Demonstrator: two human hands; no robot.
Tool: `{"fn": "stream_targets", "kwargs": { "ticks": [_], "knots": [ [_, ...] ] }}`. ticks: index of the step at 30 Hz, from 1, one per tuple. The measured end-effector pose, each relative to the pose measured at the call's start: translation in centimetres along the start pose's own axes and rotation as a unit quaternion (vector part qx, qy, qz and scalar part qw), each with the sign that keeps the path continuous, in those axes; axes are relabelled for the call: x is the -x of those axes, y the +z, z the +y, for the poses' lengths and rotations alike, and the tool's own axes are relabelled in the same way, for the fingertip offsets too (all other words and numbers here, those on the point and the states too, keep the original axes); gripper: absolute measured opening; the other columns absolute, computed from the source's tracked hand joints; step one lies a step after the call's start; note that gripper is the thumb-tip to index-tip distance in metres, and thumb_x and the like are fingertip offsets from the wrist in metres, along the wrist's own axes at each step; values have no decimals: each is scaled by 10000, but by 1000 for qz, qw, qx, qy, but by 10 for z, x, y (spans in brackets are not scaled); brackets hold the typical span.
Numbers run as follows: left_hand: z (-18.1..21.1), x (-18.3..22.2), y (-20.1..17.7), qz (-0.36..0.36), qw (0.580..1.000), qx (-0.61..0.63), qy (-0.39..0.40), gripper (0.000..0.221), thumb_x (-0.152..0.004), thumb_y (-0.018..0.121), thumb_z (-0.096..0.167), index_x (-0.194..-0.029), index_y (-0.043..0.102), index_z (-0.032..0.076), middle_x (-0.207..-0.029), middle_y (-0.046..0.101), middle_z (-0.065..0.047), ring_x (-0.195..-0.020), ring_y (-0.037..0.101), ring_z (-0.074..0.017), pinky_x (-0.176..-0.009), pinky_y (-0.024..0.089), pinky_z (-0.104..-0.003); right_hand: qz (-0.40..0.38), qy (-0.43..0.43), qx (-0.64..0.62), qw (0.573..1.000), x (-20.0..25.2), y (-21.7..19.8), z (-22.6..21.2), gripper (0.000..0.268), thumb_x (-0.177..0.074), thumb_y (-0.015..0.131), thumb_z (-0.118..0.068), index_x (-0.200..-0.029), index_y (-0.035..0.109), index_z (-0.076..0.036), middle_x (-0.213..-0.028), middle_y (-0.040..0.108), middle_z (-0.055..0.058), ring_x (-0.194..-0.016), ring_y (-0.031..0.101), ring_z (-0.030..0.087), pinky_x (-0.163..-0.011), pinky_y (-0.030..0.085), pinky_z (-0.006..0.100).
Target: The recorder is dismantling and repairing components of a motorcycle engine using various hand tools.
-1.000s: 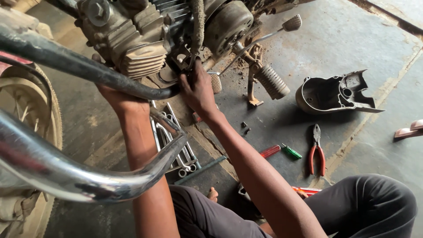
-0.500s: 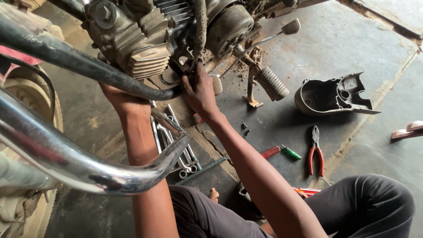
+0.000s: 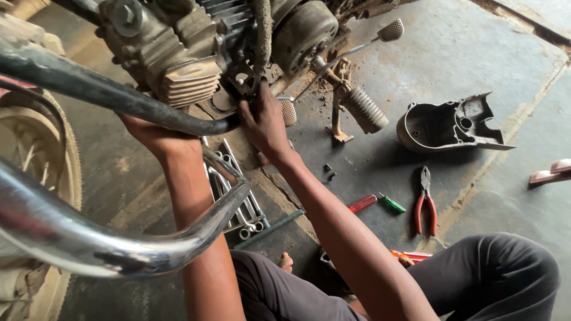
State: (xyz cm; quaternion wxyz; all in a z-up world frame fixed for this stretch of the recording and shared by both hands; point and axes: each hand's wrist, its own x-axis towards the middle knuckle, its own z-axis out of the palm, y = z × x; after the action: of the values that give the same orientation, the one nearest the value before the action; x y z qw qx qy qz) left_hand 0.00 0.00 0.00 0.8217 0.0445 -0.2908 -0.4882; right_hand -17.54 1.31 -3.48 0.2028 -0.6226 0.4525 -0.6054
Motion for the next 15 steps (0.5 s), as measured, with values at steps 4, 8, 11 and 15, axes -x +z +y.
{"fn": "stream_targets", "kwargs": {
  "ticks": [4, 8, 11, 15],
  "knots": [
    [-6, -3, -6, 56, 998, -20, -20, 442, -1082, 395, 405, -1314, 555, 63, -1231, 687, -150, -1167, 716, -280, -1038, 593, -470, -2, -3, 14, 1000, 0, -2, -2, 281, -948, 653, -97, -1142, 477, 7, -916, 609, 252, -863, 616, 411, -798, 501, 489],
    [-5, -3, -18, 22, 998, -58, 5, 432, -1112, 423, 382, -1410, 521, 85, -1290, 660, -130, -1193, 696, -273, -1082, 575, -441, -2, -4, 1, 1000, 3, 2, 0, 280, -955, 643, -93, -1154, 476, 12, -923, 619, 244, -839, 617, 391, -782, 509, 476],
    [-4, -4, -17, 11, 999, -49, -12, 475, -1119, 408, 402, -1438, 496, 61, -1346, 631, -132, -1246, 678, -267, -1146, 563, -439, -7, 4, -4, 1000, 2, 0, -5, 264, -963, 637, -93, -1139, 472, 14, -905, 620, 232, -810, 612, 368, -765, 511, 459],
    [-3, -5, -12, 12, 998, -48, -29, 512, -1098, 398, 403, -1470, 462, 58, -1411, 594, -116, -1304, 640, -242, -1202, 509, -421, -5, -1, -12, 1000, 2, -1, -12, 247, -956, 627, -81, -1121, 471, 15, -887, 610, 224, -782, 597, 341, -743, 511, 436]
  ]
}}
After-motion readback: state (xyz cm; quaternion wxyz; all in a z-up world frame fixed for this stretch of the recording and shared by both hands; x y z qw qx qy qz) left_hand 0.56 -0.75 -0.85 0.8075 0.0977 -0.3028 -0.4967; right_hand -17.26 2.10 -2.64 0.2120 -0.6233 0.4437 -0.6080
